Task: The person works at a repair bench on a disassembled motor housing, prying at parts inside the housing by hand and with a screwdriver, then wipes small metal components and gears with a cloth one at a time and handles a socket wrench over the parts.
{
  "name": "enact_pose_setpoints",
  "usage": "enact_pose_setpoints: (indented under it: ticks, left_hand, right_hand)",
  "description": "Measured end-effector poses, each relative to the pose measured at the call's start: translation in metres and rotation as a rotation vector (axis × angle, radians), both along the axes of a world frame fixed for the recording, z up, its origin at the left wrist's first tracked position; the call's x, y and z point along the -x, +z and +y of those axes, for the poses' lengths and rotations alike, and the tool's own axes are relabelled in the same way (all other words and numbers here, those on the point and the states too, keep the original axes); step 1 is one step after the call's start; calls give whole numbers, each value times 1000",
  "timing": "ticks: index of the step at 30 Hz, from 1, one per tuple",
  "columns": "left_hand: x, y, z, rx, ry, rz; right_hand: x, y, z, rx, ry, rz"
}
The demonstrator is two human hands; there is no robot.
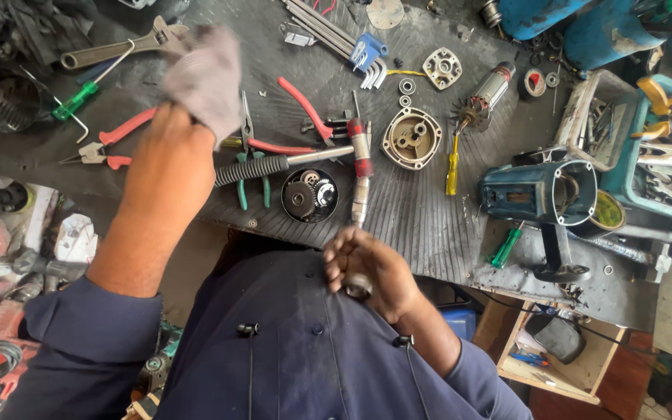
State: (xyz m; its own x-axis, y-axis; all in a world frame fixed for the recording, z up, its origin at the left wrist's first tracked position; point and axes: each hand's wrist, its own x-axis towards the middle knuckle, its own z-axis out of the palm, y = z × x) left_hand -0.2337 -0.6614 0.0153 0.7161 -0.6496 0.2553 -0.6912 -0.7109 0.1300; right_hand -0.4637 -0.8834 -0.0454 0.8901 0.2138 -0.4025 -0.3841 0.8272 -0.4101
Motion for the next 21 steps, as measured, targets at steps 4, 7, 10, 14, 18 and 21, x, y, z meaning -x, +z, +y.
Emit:
enact_pose_setpoints:
  ticks: [4, 7, 10, 14, 18, 21]
  left_hand:
    - [19, 11, -5, 48, -22, 150]
    - [46, 18, -18, 238, -192, 178]
    - [75, 23, -35, 326, -612, 371]
    - [93, 18, -54, 377, -729, 406]
    - [90, 7, -59, 446, -672, 368]
    - [87, 3, -55, 461, -605, 370]
  right_hand:
    - [-4, -2, -6, -260, -124, 29]
    - [-9, 2, -9, -241, -222, 68]
    - [-14, 9, -9, -298, -335, 87]
    - [-20, 20, -7, -336, -383, -12]
    - [-23, 29, -6, -258, -369, -88]
    - [-23, 33, -2, -256, -293, -156]
